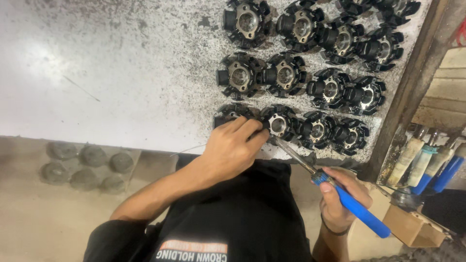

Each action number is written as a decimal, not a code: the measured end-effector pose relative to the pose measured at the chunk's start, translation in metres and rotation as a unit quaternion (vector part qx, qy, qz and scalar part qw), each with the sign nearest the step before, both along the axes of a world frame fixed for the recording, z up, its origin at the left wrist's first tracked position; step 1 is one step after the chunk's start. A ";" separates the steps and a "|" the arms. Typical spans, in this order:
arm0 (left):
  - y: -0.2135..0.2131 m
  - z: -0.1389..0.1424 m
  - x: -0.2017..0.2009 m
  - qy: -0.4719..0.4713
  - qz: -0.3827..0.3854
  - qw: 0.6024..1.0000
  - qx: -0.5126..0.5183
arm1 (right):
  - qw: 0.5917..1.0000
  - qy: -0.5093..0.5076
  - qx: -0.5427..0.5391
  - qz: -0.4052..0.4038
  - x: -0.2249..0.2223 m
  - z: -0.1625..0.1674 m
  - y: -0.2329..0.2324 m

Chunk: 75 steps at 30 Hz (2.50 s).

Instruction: The person solders wire leads onto black rotor components at a workbench, holding each part with one hand while applying a soldering iron and solder wire with the other. They place finished rotors into a plastic tray and arrange additional rotors from the table into the tray before continuing to solder.

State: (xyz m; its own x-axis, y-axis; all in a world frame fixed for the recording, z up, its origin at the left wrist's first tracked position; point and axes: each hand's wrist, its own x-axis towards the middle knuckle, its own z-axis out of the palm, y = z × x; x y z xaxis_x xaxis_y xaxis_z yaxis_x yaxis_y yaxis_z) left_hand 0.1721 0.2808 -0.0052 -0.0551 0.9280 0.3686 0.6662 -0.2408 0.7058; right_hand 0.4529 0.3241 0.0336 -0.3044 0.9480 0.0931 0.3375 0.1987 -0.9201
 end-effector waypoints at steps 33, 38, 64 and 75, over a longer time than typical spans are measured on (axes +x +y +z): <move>0.068 -0.006 -0.045 0.077 0.031 0.997 0.002 | 0.989 0.139 -0.022 -0.036 -0.022 -0.023 0.064; 0.073 -0.008 -0.043 0.073 0.012 0.997 -0.006 | 0.996 0.083 -0.027 0.006 -0.037 -0.001 0.072; 0.147 0.039 -0.075 0.066 0.147 0.970 0.182 | 0.985 0.170 -0.003 0.043 -0.055 -0.012 0.147; 0.162 -0.039 -0.060 0.102 0.083 0.990 0.047 | 0.995 0.092 0.015 0.038 -0.077 -0.002 0.153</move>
